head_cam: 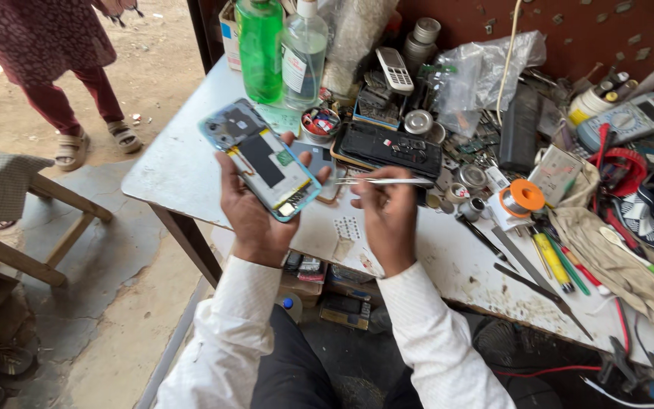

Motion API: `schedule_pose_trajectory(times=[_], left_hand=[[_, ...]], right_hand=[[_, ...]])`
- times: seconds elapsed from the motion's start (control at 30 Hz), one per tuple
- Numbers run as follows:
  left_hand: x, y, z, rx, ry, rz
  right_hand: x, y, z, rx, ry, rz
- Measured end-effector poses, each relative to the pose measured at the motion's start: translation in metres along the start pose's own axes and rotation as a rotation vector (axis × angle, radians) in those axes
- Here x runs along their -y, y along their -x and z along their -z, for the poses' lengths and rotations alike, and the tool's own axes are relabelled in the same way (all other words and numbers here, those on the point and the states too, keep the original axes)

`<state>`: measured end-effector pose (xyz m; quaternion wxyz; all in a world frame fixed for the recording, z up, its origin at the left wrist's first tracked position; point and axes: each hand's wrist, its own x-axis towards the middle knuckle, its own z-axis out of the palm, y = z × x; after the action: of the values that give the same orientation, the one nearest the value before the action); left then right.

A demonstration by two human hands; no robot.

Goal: The person uses a screwdriver to remove screws from the back of a disassembled smartphone. They then use tweezers to adjust internal components and remove small parts from the device.

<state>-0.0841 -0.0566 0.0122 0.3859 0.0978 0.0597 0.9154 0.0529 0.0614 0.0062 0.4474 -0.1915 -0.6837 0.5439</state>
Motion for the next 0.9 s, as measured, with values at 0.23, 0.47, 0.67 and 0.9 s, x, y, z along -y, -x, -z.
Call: schedule_pose_trajectory(times=[0.23,0.47,0.67,0.9], left_hand=[[0.034,-0.008,0.009,0.117,0.165,0.060],[0.052,-0.006,0.008,0.153,0.167,0.108],[0.054,-0.002,0.002,0.122,0.077,0.047],[0.055,0.003,-0.002,0.107,0.019,-0.006]], right_hand=[[0.010,0.046,0.012,-0.014,-0.459,-0.020],[0.006,0.052,0.006,-0.078,-0.334,0.072],[0.010,0.050,0.003,-0.064,-0.223,0.056],[0.015,0.052,0.000,-0.068,-0.058,0.111]])
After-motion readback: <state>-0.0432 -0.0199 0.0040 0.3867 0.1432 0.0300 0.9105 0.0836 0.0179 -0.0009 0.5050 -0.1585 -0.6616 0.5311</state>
